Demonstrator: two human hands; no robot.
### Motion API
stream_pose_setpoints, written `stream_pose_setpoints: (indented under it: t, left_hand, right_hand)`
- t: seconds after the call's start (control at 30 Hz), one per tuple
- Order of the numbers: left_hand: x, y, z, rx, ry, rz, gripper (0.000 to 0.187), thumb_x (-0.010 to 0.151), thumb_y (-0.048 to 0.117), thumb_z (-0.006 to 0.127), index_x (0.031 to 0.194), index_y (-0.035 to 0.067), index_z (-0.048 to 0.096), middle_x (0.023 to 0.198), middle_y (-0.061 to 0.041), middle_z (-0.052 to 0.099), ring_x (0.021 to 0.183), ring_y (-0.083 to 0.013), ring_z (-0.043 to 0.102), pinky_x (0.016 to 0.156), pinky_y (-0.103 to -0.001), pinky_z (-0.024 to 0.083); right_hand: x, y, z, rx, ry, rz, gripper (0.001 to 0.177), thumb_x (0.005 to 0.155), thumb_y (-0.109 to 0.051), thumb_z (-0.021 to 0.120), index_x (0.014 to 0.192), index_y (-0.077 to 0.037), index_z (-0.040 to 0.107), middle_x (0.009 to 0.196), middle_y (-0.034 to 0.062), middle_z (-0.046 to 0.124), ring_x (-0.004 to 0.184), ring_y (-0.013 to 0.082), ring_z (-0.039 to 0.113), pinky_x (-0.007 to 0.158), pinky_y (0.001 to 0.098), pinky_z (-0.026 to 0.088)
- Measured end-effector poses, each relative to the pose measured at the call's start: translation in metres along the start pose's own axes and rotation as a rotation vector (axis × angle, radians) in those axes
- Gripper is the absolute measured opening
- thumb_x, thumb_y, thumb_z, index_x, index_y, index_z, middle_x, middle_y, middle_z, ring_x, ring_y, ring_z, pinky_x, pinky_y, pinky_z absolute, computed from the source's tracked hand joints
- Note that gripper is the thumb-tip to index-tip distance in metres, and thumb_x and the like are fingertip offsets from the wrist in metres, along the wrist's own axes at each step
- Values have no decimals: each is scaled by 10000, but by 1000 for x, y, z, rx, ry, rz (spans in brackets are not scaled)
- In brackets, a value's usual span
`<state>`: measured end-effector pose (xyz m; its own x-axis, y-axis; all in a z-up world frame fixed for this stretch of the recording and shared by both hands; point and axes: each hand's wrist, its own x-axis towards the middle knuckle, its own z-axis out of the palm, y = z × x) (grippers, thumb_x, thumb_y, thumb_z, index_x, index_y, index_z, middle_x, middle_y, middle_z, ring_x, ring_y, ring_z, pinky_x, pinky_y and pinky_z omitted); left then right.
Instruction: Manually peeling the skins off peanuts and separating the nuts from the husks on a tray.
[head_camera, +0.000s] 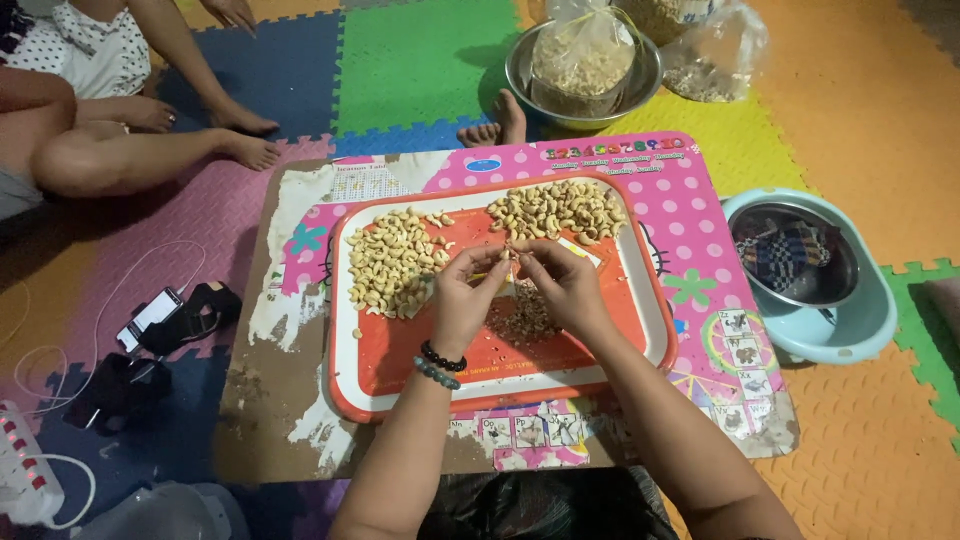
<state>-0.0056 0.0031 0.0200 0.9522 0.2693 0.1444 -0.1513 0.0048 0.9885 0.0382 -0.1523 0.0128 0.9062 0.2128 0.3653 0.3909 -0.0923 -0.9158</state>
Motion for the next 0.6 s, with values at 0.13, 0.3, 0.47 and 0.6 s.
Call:
stream_pose_setpoints:
  t: [0.13,0.3,0.47,0.6]
  left_hand:
    - [0,-2,2,-118,-30,-41,317,957,176,746,1202,-19,701,1077,-207,739,989,-201,689,756,-365,658]
    - [-1,3,3,-193,19,-133,358,945,192,761,1201,-46,688,1055,-164,737,935,-160,665,779,-339,643]
    - [2,1,-1,-291,33,-204,323,956,171,732,1203,-36,697,1055,-156,707,910,-166,675,745,-341,666]
    - [3,3,-3,-336,45,-224,319,959,160,720,1206,-40,692,1045,-148,700,900,-166,688,743,-335,670]
  right_hand:
    - [-2,-16,-1,46,-22,32,195,974,-119,695,1159,-100,753,718,73,755,548,100,575,532,231,472]
    - [-2,-20,-1,39,-44,52,231,980,-106,688,1202,-101,751,738,102,766,544,116,609,510,238,471]
    - [-3,-25,2,-4,6,-59,256,979,-117,701,1231,-79,724,744,103,763,514,136,592,493,252,454]
    - [-2,-26,5,-27,10,-93,254,980,-117,703,1230,-83,726,747,99,765,504,139,595,488,250,455]
